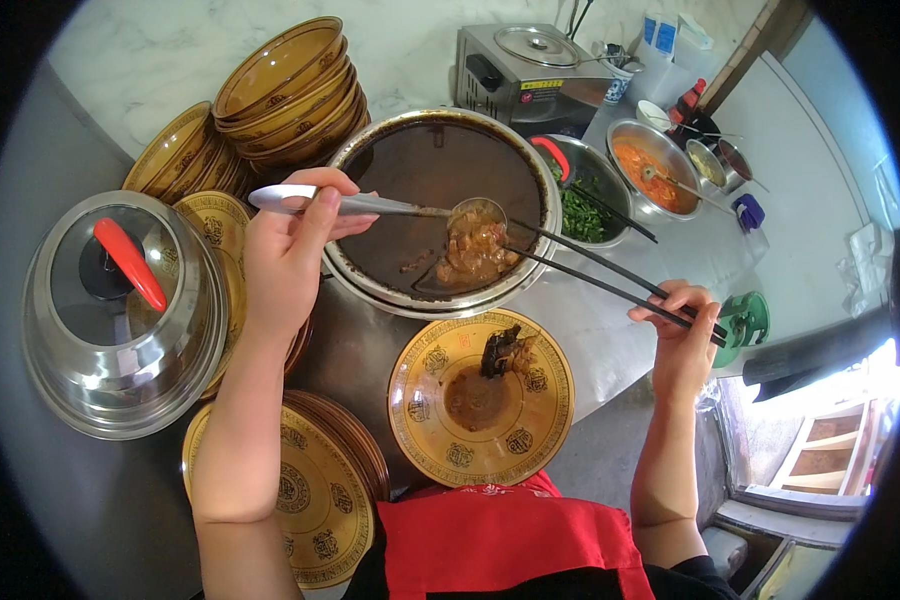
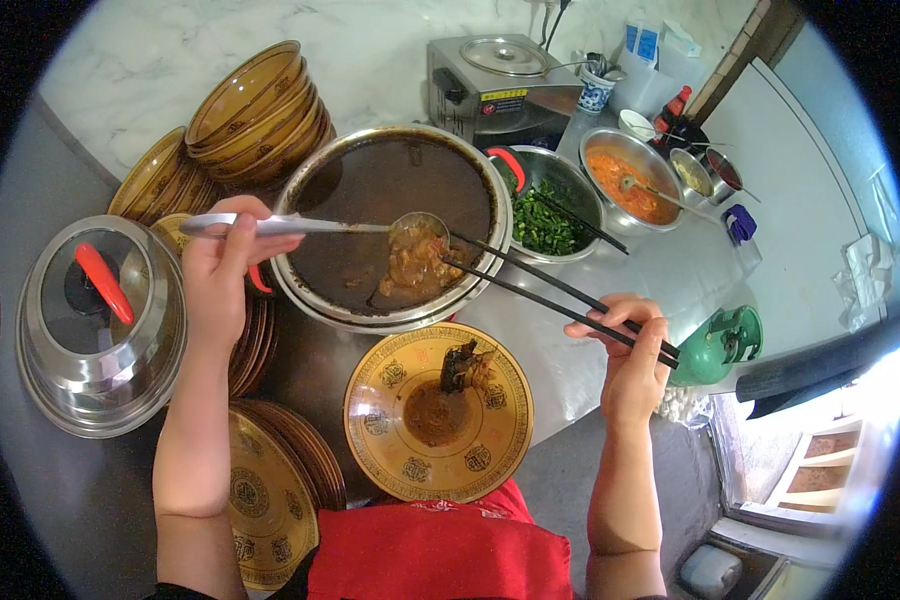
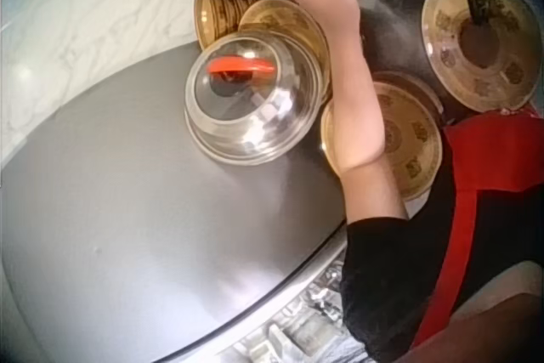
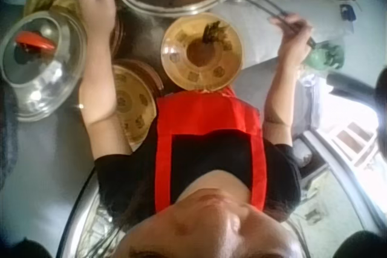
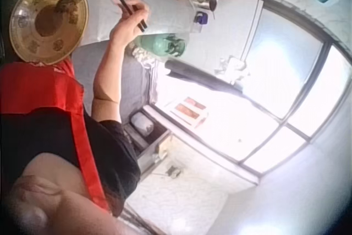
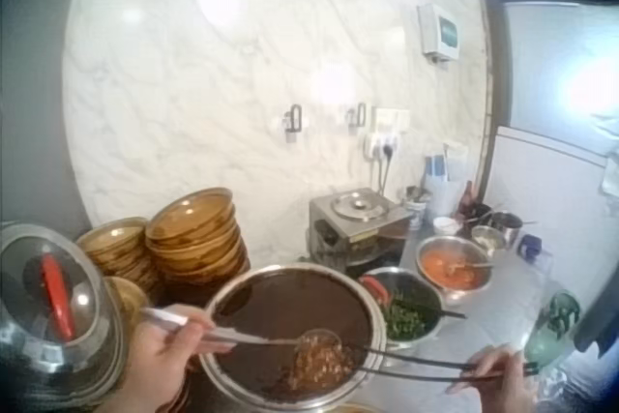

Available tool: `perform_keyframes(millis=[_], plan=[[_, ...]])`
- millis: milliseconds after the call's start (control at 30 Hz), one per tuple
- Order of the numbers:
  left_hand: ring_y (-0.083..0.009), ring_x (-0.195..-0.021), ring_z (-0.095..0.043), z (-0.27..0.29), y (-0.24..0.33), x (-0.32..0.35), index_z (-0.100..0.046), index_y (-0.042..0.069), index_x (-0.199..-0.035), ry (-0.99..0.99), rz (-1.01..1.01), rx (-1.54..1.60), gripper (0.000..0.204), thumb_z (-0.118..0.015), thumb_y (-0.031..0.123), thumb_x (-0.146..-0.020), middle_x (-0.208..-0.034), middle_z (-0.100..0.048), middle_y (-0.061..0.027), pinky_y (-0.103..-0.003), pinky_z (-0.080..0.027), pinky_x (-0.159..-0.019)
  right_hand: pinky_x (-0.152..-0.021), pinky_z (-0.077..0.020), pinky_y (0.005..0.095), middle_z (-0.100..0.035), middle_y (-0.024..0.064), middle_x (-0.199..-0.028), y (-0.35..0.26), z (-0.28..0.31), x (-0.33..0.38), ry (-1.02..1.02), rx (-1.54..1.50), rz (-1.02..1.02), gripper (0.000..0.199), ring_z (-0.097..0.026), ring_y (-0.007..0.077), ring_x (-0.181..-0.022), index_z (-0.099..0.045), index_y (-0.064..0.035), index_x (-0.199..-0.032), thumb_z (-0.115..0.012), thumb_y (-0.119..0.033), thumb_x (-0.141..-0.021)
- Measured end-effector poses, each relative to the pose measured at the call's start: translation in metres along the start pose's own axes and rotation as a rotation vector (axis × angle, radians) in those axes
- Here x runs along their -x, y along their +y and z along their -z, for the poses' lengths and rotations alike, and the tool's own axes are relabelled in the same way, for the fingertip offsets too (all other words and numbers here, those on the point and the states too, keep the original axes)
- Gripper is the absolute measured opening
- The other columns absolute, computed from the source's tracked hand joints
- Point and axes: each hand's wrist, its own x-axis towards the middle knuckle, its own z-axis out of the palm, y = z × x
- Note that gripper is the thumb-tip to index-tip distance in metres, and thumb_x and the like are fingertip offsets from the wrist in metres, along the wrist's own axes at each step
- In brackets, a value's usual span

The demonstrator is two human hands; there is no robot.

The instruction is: The person uses a ladle and chopsticks to scoop meat and broth from a large pot and place it into a bowl. The person repeatedly transfers portions of meat and liquid into the bowl throughout the clip.

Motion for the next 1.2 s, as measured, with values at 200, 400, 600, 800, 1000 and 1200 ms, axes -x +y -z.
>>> perform_keyframes(millis=[200,400,600,800,1000,1200], plan=[[-0.0224,-0.076,-0.059,0.000,0.003,0.003,-0.047,-0.002,-0.092,-0.026,-0.035,-0.029,0.019,-0.039,0.015,-0.087,-0.084,-0.058,-0.0164,-0.032,-0.049,-0.072,-0.061,-0.0509,0.0346,-0.044,0.0140,-0.081,0.001,-0.009,-0.004,-0.027,0.062,0.033,0.033,-0.055,0.0238,-0.067,-0.044,0.0045,-0.077,-0.030,-0.023,-0.089],[-0.0220,-0.077,-0.059,0.000,0.004,0.003,-0.047,-0.002,-0.091,-0.063,-0.047,-0.039,0.019,-0.039,0.015,-0.087,-0.084,-0.057,-0.0161,-0.032,-0.048,-0.072,-0.060,-0.0514,0.0344,-0.043,0.0138,-0.079,0.000,-0.014,-0.005,-0.073,0.067,0.033,0.031,-0.053,0.0221,-0.066,-0.044,0.0042,-0.076,-0.032,-0.021,-0.088],[-0.0213,-0.077,-0.058,-0.001,0.006,0.004,-0.047,-0.003,-0.091,-0.076,-0.067,-0.042,0.020,-0.039,0.015,-0.087,-0.084,-0.057,-0.0154,-0.032,-0.048,-0.072,-0.059,-0.0532,0.0366,-0.042,0.0142,-0.077,0.003,-0.013,-0.007,-0.065,0.042,0.082,0.032,-0.050,0.0211,-0.064,-0.042,0.0051,-0.074,-0.031,-0.022,-0.088],[-0.0212,-0.078,-0.058,-0.001,0.006,0.004,-0.048,-0.003,-0.091,-0.084,-0.078,-0.052,0.020,-0.040,0.014,-0.087,-0.084,-0.057,-0.0147,-0.032,-0.049,-0.072,-0.059,-0.0537,0.0372,-0.042,0.0139,-0.078,-0.001,-0.012,-0.006,-0.008,0.011,0.051,0.033,-0.049,0.0202,-0.066,-0.042,0.0052,-0.075,-0.032,-0.024,-0.088],[-0.0219,-0.079,-0.058,-0.003,0.005,0.005,-0.047,-0.003,-0.091,-0.094,-0.083,-0.061,0.019,-0.040,0.014,-0.087,-0.085,-0.057,-0.0151,-0.033,-0.048,-0.072,-0.059,-0.0535,0.0380,-0.042,0.0136,-0.079,0.000,-0.013,-0.003,-0.046,0.049,0.023,0.033,-0.049,0.0197,-0.067,-0.043,0.0050,-0.076,-0.031,-0.023,-0.088],[-0.0157,-0.079,-0.055,-0.005,0.007,0.006,-0.050,-0.003,-0.090,-0.090,-0.080,-0.002,0.018,-0.042,0.013,-0.086,-0.084,-0.054,-0.0097,-0.029,-0.048,-0.072,-0.059,-0.0535,0.0377,-0.042,0.0130,-0.079,-0.001,-0.011,-0.004,0.028,0.014,0.003,0.032,-0.050,0.0201,-0.067,-0.043,0.0042,-0.073,-0.031,-0.022,-0.088]])
